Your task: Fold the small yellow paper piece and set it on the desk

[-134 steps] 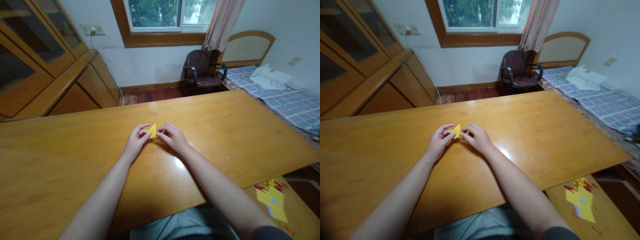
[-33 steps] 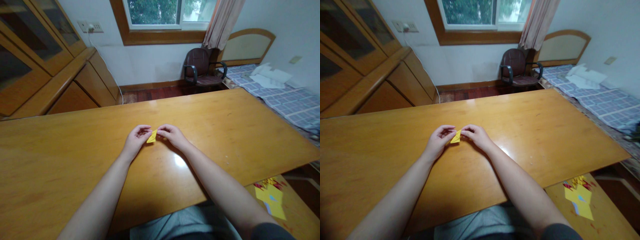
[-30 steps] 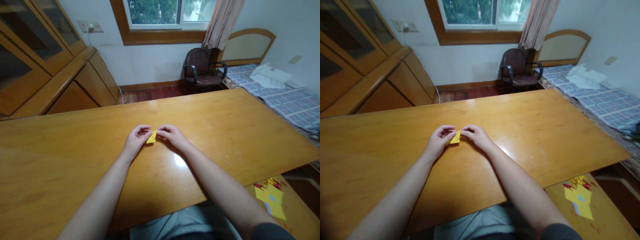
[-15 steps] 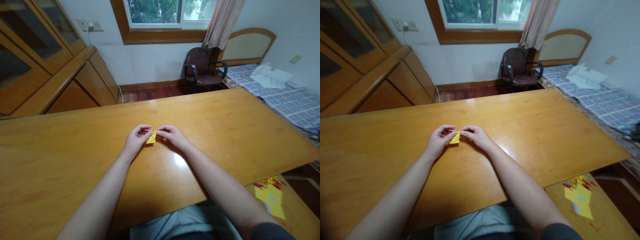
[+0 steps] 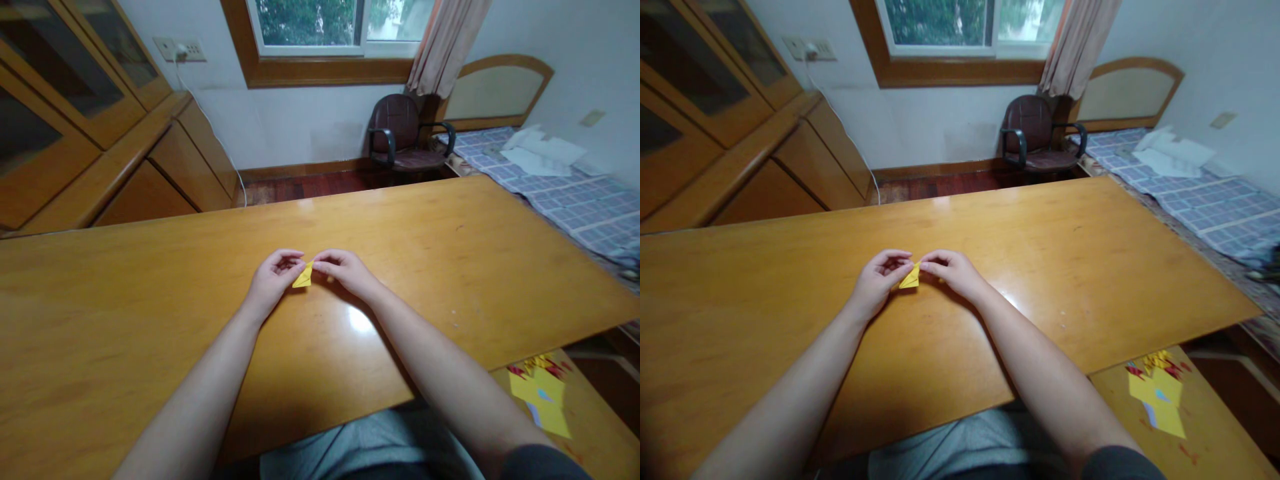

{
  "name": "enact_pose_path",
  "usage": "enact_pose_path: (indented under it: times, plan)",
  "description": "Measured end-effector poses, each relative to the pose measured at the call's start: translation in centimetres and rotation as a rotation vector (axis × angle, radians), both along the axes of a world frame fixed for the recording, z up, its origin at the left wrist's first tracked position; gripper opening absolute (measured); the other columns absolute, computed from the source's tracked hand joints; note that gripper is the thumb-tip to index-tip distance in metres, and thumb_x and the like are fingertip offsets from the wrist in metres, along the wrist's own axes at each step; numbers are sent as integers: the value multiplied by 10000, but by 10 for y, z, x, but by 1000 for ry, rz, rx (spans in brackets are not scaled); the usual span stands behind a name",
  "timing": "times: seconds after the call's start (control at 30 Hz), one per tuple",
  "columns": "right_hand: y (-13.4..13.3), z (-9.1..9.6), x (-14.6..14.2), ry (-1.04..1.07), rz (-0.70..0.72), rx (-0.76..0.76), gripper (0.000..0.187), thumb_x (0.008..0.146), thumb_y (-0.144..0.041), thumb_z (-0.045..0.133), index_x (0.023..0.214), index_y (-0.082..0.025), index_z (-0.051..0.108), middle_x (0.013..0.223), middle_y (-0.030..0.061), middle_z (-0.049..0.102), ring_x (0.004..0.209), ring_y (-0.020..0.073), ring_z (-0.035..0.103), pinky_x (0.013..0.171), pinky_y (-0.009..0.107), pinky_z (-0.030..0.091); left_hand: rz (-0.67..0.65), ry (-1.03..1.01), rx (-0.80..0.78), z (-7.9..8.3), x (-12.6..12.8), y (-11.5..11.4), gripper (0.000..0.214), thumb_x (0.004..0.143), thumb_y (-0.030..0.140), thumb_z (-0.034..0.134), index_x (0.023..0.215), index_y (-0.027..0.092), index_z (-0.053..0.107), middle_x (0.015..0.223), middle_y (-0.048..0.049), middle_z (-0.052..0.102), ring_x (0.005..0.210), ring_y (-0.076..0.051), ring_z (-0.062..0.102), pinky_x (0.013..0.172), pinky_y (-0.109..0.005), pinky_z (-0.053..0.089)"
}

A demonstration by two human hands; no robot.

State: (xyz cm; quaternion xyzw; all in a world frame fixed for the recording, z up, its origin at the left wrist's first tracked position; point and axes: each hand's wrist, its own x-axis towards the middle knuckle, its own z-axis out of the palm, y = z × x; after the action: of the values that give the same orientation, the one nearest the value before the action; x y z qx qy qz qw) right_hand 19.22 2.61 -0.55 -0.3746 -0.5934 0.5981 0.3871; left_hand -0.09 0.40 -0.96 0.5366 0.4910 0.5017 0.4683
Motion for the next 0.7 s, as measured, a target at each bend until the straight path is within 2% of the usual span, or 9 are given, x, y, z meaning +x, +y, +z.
enact_pose_path:
  times: [0.2, 0.43, 0.7]
  plan:
    - [-3, 4, -1, 9, 12, -28, 261, 765, -392, 719, 882, -159, 717, 775, 8, 684, 687, 119, 575, 665, 248, 443, 32, 30, 31, -2, 0, 1, 284, 719, 356, 784, 923, 189, 678, 859, -18, 674, 815, -163, 627, 795, -303, 507]
    - [-3, 2, -3, 32, 4, -95, 275, 724, -385, 756, 847, -150, 680, 714, 3, 678, 643, 111, 581, 606, 231, 421, 36, 204, 313, 1, -3, 3, 101, 794, 296, 720, 791, 202, 686, 913, -28, 647, 899, -173, 610, 817, -310, 494]
    - [-4, 5, -2, 61, 23, -119, 272, 755, -397, 736, 843, -150, 662, 732, 23, 710, 649, 114, 620, 622, 230, 440, 56, 313, 358, 4, -3, 1, 85, 821, 292, 695, 805, 210, 714, 920, -34, 652, 915, -182, 614, 835, -333, 503]
